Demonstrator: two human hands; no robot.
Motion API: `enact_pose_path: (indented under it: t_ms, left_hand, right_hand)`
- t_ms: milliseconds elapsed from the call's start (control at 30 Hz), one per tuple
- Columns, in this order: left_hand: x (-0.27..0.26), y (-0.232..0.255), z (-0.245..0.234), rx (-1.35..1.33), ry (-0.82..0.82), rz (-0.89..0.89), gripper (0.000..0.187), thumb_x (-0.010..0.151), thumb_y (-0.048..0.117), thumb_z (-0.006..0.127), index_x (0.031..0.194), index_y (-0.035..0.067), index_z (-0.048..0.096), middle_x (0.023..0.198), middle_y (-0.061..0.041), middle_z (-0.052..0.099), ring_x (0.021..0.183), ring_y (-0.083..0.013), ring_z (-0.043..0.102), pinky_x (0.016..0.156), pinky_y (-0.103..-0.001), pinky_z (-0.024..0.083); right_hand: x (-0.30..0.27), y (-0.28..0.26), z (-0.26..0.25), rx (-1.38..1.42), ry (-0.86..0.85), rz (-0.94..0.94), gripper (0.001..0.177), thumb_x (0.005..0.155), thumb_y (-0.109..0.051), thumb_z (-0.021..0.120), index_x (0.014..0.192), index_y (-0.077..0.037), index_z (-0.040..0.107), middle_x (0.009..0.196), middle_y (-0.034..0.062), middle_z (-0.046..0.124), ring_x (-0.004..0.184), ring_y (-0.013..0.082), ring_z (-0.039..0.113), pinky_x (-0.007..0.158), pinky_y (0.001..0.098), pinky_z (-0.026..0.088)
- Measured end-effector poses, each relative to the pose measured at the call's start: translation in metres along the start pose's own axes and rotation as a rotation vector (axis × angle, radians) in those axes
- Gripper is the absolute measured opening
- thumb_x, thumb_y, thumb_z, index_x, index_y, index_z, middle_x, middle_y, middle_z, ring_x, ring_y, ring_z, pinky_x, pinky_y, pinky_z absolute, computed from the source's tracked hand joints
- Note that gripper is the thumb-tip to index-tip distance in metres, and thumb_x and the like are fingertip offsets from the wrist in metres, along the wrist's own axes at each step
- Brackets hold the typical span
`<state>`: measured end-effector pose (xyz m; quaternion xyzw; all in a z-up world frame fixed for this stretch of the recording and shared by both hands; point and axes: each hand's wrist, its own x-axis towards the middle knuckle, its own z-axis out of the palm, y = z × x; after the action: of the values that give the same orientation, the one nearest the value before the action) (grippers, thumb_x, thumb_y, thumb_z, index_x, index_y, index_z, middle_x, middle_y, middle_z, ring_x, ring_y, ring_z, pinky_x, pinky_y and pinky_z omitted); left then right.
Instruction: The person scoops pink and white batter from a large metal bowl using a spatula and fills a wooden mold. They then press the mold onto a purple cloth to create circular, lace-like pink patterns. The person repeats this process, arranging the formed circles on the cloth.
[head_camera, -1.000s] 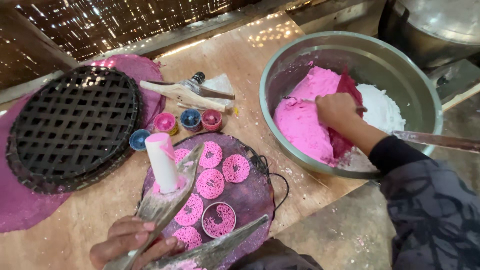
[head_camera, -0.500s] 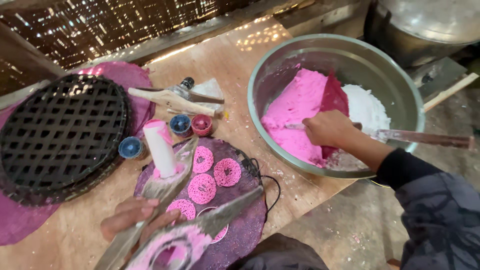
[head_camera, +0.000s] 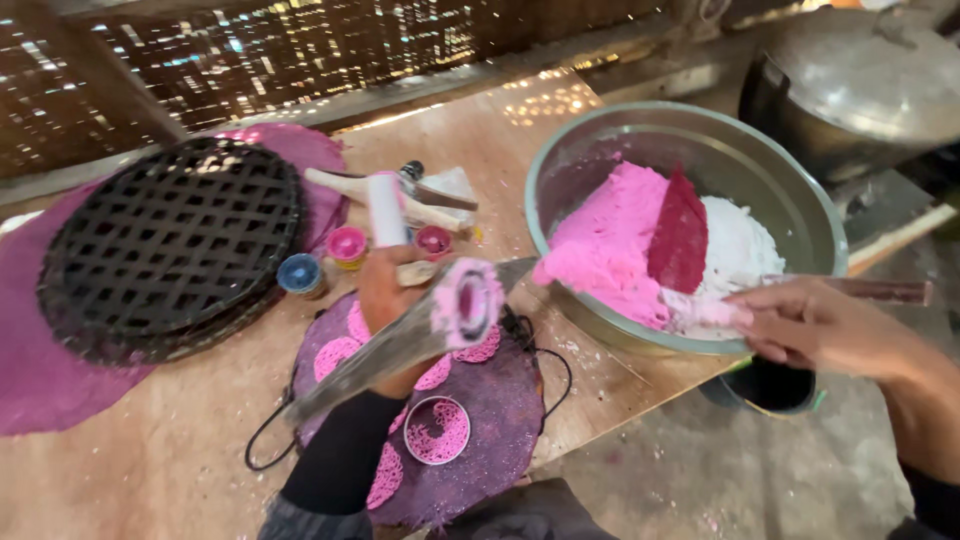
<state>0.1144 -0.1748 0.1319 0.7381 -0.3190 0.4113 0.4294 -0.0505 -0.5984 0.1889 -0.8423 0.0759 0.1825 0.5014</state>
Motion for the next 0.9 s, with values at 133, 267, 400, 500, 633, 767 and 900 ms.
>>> enact_pose_path:
  t_ms: [133,267,400,500,633,767,900]
  left_hand:
    - [0.0,0.015,0.001,0.01,-0.028,-0.011,0.02,0.076,0.019,0.086,0.085,0.01,0.07,0.104,-0.009,0.062,0.095,-0.0329,0.06,0.08,-0.047,0.045]
    - [-0.005,0.018,-0.011,0.026,-0.035,0.039,0.024,0.079,0.023,0.083,0.082,0.008,0.065,0.104,-0.008,0.061,0.097,-0.0324,0.06,0.083,-0.048,0.045]
    - [-0.005,0.02,-0.036,0.18,-0.212,0.24,0.014,0.081,0.017,0.072,0.088,0.007,0.066,0.106,-0.012,0.058,0.098,-0.0338,0.057,0.085,-0.049,0.045]
    - [0.002,0.029,-0.045,0.26,-0.259,0.128,0.011,0.082,0.018,0.071,0.089,0.011,0.07,0.1,-0.012,0.055,0.095,-0.0345,0.056,0.08,-0.049,0.044]
    - [0.013,0.024,-0.065,0.289,-0.32,-0.05,0.017,0.081,0.017,0.071,0.096,0.01,0.071,0.095,-0.013,0.054,0.095,-0.0344,0.057,0.077,-0.048,0.042]
    - [0.023,0.0,-0.09,0.381,-0.113,-0.026,0.031,0.075,0.024,0.079,0.1,0.009,0.069,0.093,-0.015,0.056,0.085,-0.0367,0.058,0.067,-0.048,0.043]
    - [0.016,0.003,-0.08,0.181,0.209,-0.26,0.037,0.076,0.027,0.082,0.102,0.01,0.061,0.088,-0.011,0.055,0.078,-0.028,0.058,0.062,-0.044,0.046]
  right_hand:
    - [0.005,-0.014,0.032,0.063,-0.078,0.105,0.034,0.094,-0.025,0.063,0.122,-0.01,0.075,0.053,-0.0001,0.049,0.041,0.0085,0.036,0.037,0.0282,0.025]
    - [0.021,-0.041,0.062,0.057,-0.184,0.077,0.029,0.098,-0.025,0.06,0.114,-0.006,0.074,0.058,-0.0015,0.047,0.045,0.0065,0.036,0.04,0.0263,0.026]
    - [0.032,-0.093,0.091,-0.5,-0.045,-0.268,0.033,0.099,-0.03,0.059,0.12,-0.013,0.078,0.053,0.0,0.052,0.047,0.0073,0.048,0.042,0.0291,0.041]
    - [0.018,-0.121,0.136,-0.978,0.289,-0.398,0.03,0.096,-0.039,0.065,0.12,-0.026,0.079,0.059,0.004,0.061,0.051,0.0232,0.057,0.048,0.039,0.045]
    - [-0.013,-0.129,0.188,-1.36,0.473,-0.639,0.044,0.089,-0.032,0.063,0.127,-0.011,0.073,0.071,0.0077,0.067,0.051,0.0276,0.064,0.044,0.0436,0.049]
    - [-0.037,-0.129,0.188,-1.158,0.689,-0.674,0.039,0.085,-0.03,0.071,0.119,-0.011,0.075,0.082,0.0079,0.075,0.057,0.0288,0.069,0.049,0.0418,0.05]
    - [-0.028,-0.118,0.189,-0.796,0.829,-0.606,0.031,0.085,-0.021,0.077,0.114,-0.012,0.077,0.083,0.016,0.074,0.064,0.0322,0.07,0.057,0.0407,0.053]
